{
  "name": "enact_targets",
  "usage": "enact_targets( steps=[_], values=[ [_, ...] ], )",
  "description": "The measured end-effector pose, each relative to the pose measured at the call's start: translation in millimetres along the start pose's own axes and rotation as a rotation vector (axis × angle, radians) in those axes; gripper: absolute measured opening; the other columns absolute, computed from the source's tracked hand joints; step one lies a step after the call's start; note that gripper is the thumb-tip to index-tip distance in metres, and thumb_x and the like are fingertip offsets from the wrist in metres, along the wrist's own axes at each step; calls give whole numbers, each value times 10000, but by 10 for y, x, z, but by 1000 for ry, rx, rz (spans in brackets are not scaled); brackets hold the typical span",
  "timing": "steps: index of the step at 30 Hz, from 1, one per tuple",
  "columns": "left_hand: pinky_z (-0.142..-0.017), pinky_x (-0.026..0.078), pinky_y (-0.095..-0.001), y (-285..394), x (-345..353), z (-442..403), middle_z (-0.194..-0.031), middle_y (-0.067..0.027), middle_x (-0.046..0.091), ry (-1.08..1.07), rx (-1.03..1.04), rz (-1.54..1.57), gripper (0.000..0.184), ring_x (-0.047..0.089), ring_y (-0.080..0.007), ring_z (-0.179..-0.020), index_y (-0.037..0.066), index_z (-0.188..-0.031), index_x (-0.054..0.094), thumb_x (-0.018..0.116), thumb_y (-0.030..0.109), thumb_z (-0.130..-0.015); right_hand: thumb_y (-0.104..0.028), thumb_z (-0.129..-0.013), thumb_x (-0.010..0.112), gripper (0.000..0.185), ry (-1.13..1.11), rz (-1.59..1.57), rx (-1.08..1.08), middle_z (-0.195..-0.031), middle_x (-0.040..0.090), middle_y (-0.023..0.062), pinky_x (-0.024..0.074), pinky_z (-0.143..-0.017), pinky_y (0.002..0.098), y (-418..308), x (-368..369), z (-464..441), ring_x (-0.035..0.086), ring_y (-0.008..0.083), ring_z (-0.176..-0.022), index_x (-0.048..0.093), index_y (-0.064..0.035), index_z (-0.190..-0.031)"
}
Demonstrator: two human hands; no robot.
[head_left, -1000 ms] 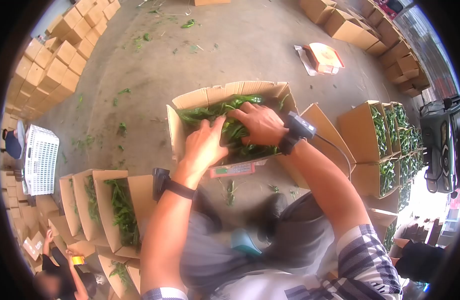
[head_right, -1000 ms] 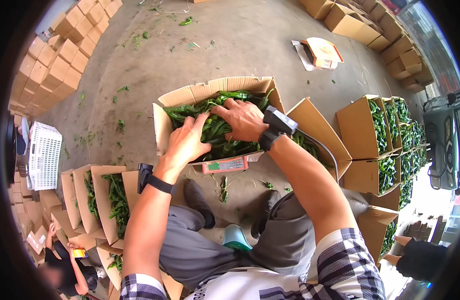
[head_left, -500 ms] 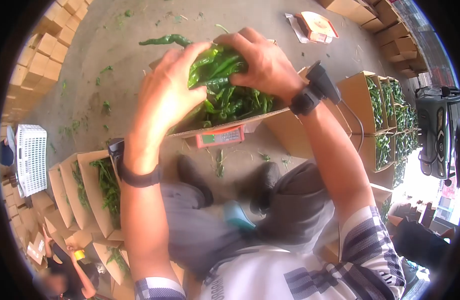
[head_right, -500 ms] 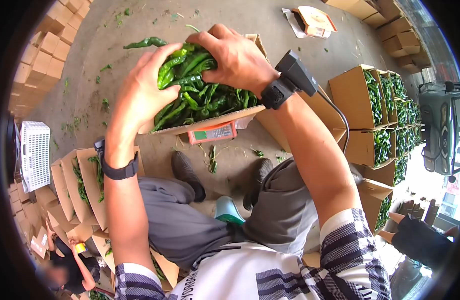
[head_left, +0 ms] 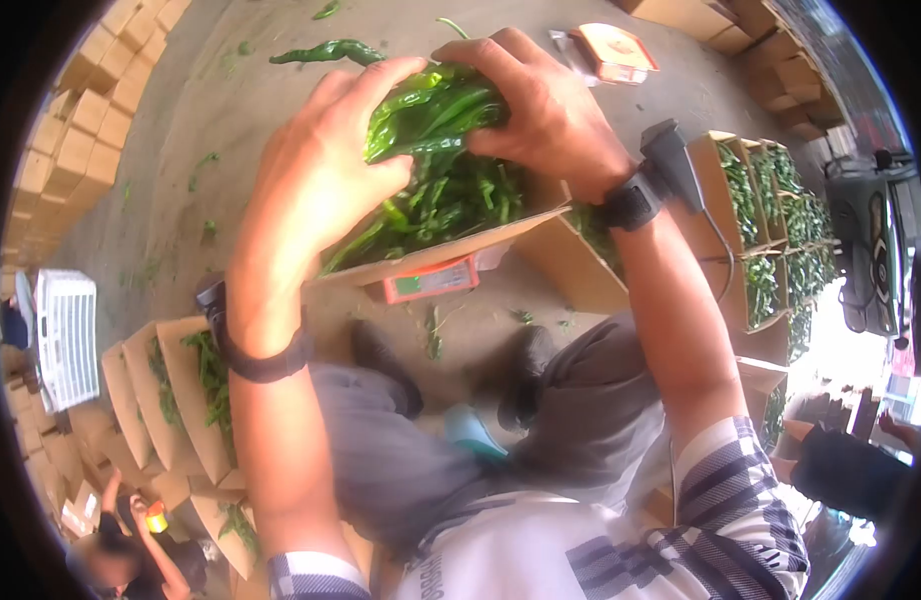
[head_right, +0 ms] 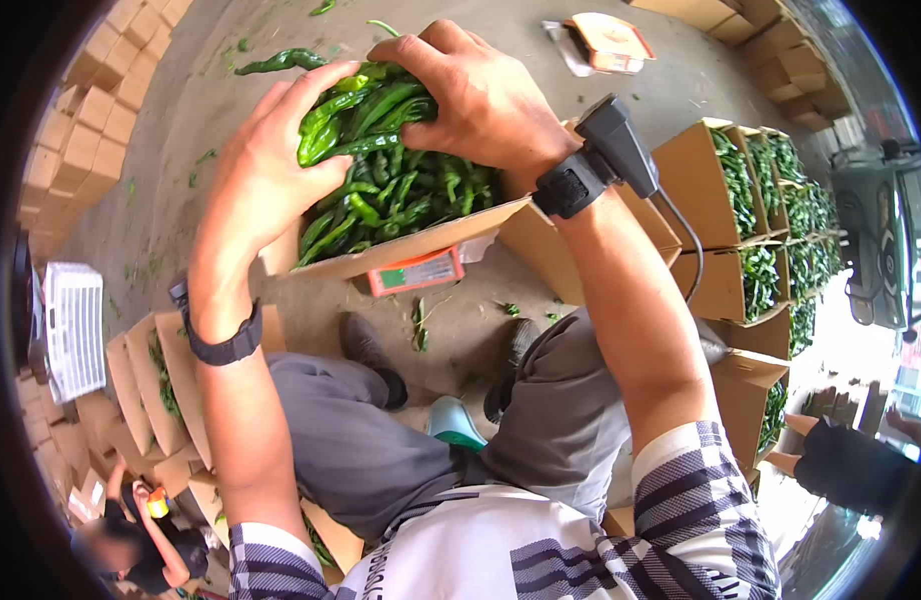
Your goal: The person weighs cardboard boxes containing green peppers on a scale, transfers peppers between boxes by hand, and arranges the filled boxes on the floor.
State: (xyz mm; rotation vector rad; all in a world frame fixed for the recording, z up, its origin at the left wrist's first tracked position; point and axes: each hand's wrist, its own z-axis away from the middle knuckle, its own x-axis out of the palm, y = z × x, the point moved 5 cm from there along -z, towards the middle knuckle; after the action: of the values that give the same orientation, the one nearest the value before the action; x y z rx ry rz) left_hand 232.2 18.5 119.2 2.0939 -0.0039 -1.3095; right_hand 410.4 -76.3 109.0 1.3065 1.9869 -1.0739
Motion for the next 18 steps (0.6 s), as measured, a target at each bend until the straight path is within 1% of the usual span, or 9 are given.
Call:
enact_targets(
  steps=[3, 5, 8, 9, 11, 13, 15, 17, 18],
  values=[
    [-992, 566, -409, 197, 86, -246, -1267, -98, 667, -16, 102, 16, 753, 690, -314, -1167, 250, -1493, 575, 786, 43, -800, -190, -730, 847, 662, 31, 86, 23, -1076, 643, 139, 582, -890, 465, 123, -353, 139, 679, 378, -1036, 635, -181, -1358],
    [-993, 566, -414, 441, 167, -474, -1263, -109, 669, -48, 175, -7, 765, 685, -327, -1170, 250, -1500, 566, 784, 42, -797, -191, -733, 851, 673, 53, 117, 115, -1089, 640, 150, 577, -900, 470, 256, -571, 296, 675, 381, -1046, 631, -170, -1368],
    [-971, 580, -427, 899, 473, -820, -1242, -124, 680, -201, 278, -49, 753, 694, -354, -1117, 249, -1490, 569, 780, 100, -783, -163, -737, 847, 673, 75, 122, 307, -1108, 630, 157, 577, -899, 469, 490, -968, 701, 679, 385, -1032, 627, -155, -1373],
    [-942, 586, -446, 961, 695, -944, -1210, -134, 678, -155, 413, -19, 733, 702, -364, -1084, 252, -1476, 576, 769, 123, -781, -160, -737, 848, 672, 91, 123, 357, -1108, 630, 157, 579, -896, 468, 603, -1067, 881, 682, 387, -1027, 627, -154, -1372],
    [-929, 586, -475, 1205, 1137, -1139, -1195, -158, 678, -242, 496, -29, 724, 705, -379, -1079, 249, -1466, 581, 768, 145, -775, -151, -734, 853, 676, 117, 144, 407, -1116, 642, 154, 587, -900, 465, 746, -1225, 1269, 691, 385, -1027, 626, -152, -1371],
    [-930, 584, -497, 1468, 1567, -1262, -1192, -186, 680, -423, 513, -11, 723, 706, -396, -1082, 247, -1462, 582, 774, 169, -769, -153, -738, 864, 680, 127, 185, 615, -1136, 656, 152, 588, -911, 456, 962, -1271, 1762, 692, 376, -1046, 624, -149, -1375],
    [-956, 573, -512, 1618, 2081, -1337, -1225, -217, 689, -572, 582, 9, 774, 699, -423, -1118, 234, -1505, 562, 799, 199, -769, -166, -750, 876, 682, 149, 260, 657, -1146, 666, 153, 585, -924, 456, 1137, -1208, 2246, 691, 372, -1062, 621, -146, -1383],
    [-983, 566, -509, 1591, 2653, -1372, -1262, -240, 691, -676, 627, 34, 821, 690, -430, -1161, 212, -1562, 517, 825, 255, -802, -220, -770, 899, 730, 125, 151, 776, -1187, 646, 183, 564, -977, 475, 1300, -1039, 2702, 664, 386, -1140, 592, -160, -1430],
    [-994, 564, -510, 1582, 2788, -1340, -1284, -243, 691, -720, 576, 1, 827, 688, -432, -1171, 193, -1584, 491, 822, 280, -831, -232, -776, 895, 752, 21, 133, 864, -1223, 639, 197, 554, -999, 478, 1331, -932, 2920, 652, 391, -1167, 577, -160, -1453]
  ],
)
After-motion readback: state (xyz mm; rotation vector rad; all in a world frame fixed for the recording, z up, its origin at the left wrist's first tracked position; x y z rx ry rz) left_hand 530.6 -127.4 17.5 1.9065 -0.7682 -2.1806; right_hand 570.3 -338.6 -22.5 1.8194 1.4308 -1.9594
